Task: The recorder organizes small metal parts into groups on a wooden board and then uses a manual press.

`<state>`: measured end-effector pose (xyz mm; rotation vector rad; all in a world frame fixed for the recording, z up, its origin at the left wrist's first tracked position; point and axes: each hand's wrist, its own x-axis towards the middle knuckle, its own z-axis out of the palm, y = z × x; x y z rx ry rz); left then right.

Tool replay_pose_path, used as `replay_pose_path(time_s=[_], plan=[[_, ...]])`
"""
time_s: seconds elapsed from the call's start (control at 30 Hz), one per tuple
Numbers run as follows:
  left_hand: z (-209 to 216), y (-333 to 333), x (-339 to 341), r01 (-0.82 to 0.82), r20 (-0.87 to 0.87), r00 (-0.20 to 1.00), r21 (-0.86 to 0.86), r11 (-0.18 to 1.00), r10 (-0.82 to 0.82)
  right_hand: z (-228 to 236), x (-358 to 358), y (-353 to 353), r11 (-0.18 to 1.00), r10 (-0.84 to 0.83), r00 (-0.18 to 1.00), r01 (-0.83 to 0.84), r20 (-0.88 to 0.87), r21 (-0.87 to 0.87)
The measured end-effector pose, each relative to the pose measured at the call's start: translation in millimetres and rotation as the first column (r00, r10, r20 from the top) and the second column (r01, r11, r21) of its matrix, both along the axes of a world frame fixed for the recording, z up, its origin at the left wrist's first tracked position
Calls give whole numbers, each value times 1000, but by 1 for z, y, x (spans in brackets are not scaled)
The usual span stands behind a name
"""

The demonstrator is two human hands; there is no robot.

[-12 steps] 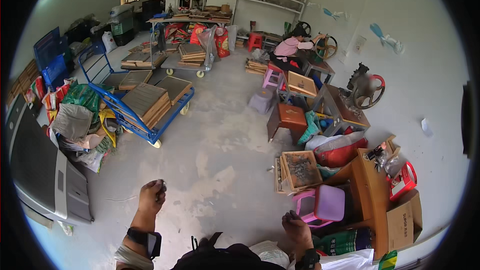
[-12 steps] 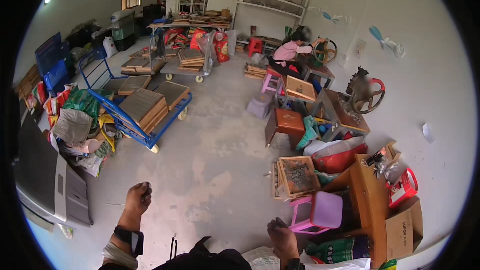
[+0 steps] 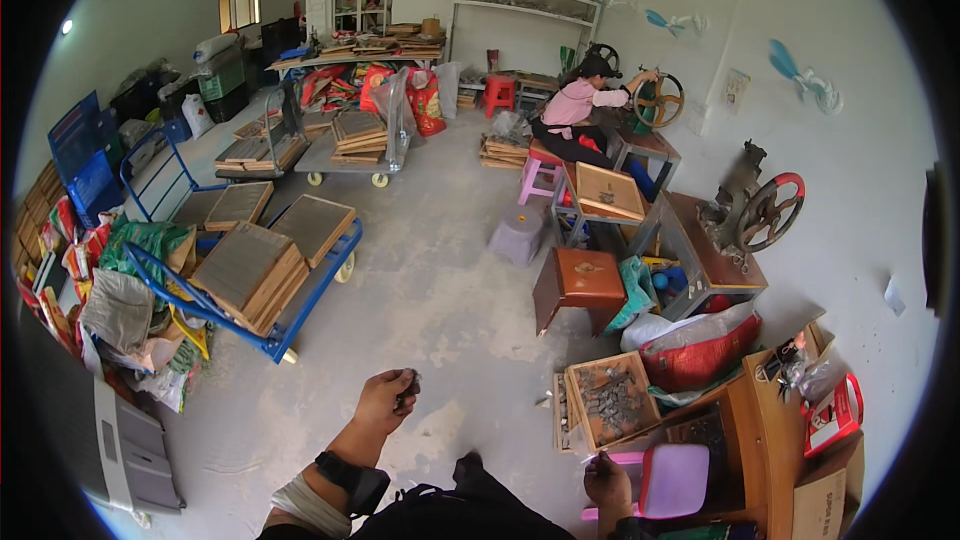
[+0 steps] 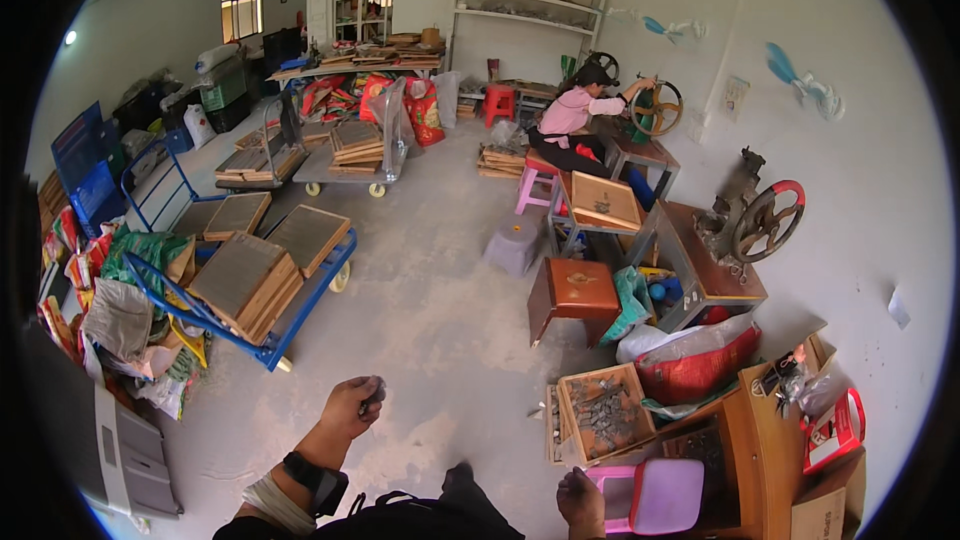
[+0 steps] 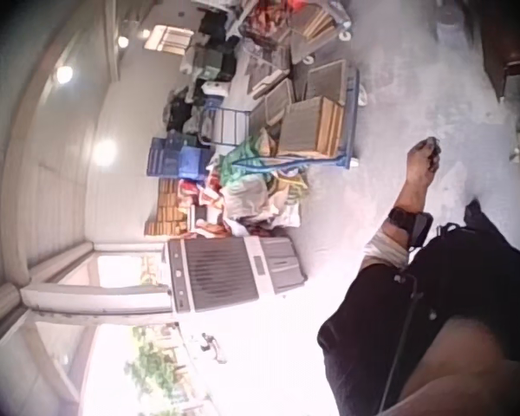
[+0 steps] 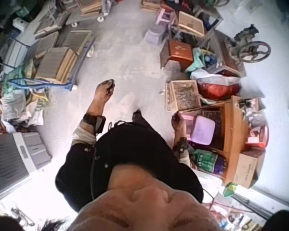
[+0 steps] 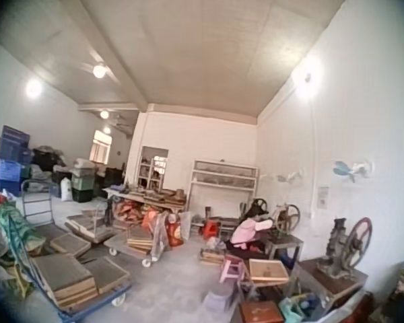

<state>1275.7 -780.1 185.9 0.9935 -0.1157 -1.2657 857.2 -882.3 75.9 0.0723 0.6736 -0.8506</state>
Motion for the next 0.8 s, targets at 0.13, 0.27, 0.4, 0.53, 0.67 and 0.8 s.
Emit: replay_pose_path(time_s=[0.13,0.27,0.4,0.53,0.67,0.8], plan=[[-2,-57,49,-112,-17,993,65,992,114,47,71,-115,998,19,978,-30,-207,-54],[-19,-112,108,-143,-13,989,113,983,146,85,123,-235,978,-13,993,-13,-121,-207],[-37,-194,176,-215,35,976,275,937,213,81,170,-333,952,-123,981,74,-150,-296],[-53,-321,243,-128,21,992,264,956,127,49,199,-402,947,-204,978,189,-35,-259],[-42,-478,271,79,56,994,222,972,-93,50,213,-456,943,-319,933,294,-166,-159],[-22,-629,249,352,158,909,209,913,-386,42,221,-505,890,-448,870,413,-204,-195]])
